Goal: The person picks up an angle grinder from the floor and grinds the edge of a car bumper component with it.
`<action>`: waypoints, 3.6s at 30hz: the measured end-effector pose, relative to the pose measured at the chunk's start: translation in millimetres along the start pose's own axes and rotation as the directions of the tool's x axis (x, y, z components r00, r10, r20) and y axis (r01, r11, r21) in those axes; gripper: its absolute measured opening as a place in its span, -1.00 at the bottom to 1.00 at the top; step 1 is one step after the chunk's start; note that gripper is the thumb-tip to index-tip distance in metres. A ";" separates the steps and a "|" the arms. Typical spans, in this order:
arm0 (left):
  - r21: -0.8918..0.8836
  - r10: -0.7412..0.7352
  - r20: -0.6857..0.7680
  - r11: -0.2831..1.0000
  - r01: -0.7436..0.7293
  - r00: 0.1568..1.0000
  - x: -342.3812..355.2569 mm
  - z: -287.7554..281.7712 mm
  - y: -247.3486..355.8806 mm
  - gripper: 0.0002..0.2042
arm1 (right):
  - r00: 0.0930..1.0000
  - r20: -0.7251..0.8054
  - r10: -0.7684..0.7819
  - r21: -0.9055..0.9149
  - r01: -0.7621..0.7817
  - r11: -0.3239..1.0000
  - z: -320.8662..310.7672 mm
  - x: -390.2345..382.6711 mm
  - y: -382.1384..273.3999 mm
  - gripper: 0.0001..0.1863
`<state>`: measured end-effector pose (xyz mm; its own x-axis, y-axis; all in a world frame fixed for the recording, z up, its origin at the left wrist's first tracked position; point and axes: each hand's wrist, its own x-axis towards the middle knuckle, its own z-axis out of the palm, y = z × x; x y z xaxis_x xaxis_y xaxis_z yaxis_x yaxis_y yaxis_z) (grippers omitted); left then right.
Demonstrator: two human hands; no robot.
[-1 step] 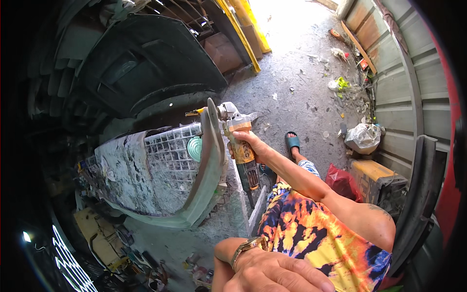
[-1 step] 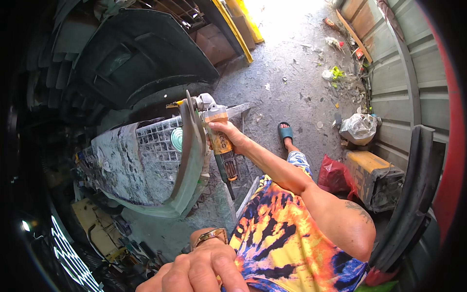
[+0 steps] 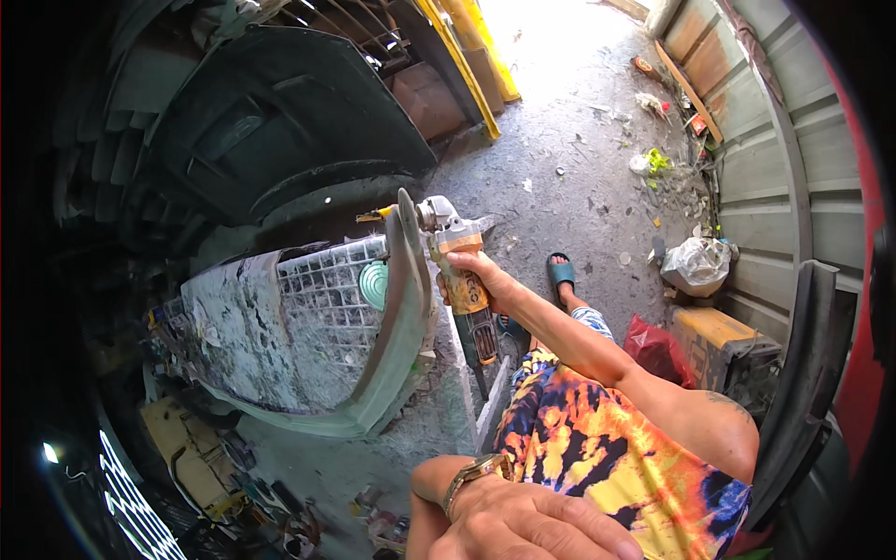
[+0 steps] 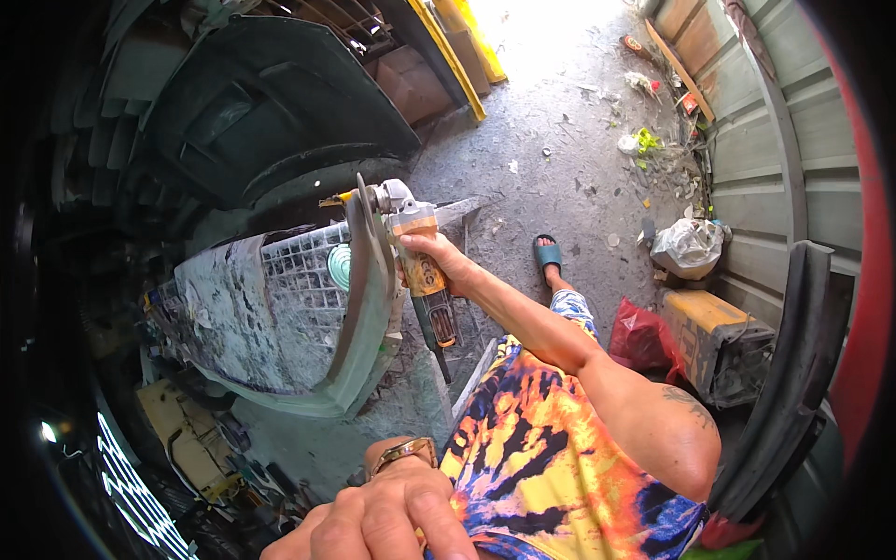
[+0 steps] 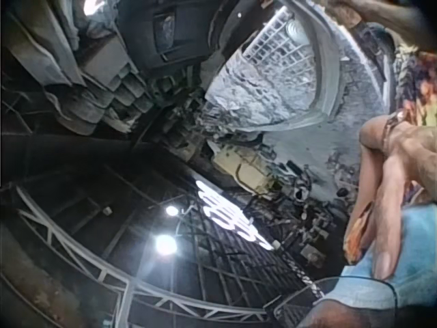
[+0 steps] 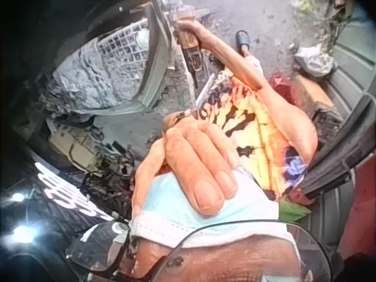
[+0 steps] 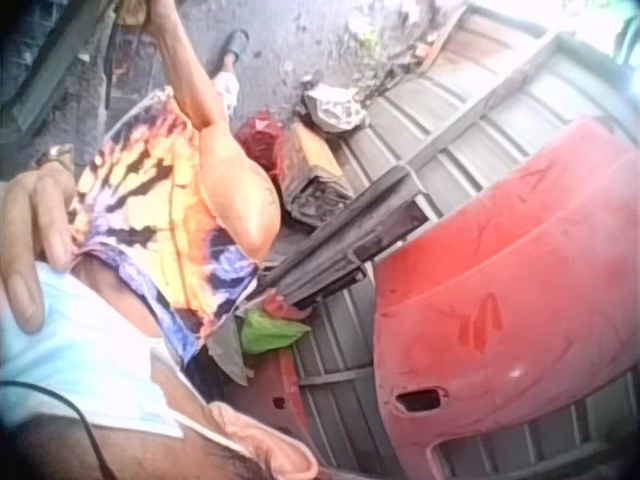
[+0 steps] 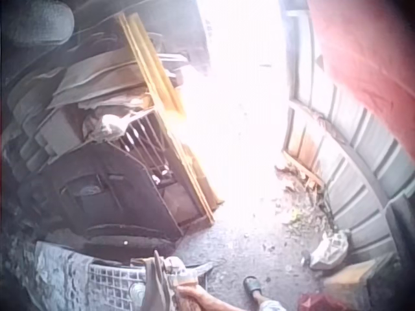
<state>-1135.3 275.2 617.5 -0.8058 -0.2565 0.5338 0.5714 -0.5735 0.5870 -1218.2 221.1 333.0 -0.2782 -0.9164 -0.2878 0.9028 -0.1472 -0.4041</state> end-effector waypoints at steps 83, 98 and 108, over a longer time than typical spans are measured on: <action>0.452 -0.054 -0.369 -0.883 0.129 0.928 -33.2 -316.9 11.4 -0.34 | 0.918 -0.364 -0.156 0.059 0.190 0.980 -125.7 -51.8 -52.8 -0.51; 0.403 0.053 -0.538 -0.860 0.312 0.841 -149.5 -278.4 28.1 0.09 | 0.947 -0.294 -0.129 0.041 0.148 0.988 -109.1 -36.5 -48.4 -0.57; 0.494 -0.102 -0.439 -0.858 0.144 0.893 -138.5 -293.8 40.6 0.02 | 0.940 -0.323 -0.111 0.095 0.149 0.984 -100.7 -43.2 -44.4 -0.56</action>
<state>-1046.2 58.9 388.6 -0.8460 -0.5117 0.1498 -0.5296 0.8389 -0.1257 -1279.3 304.7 275.9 -0.4673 -0.7250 -0.5060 0.8785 -0.3166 -0.3577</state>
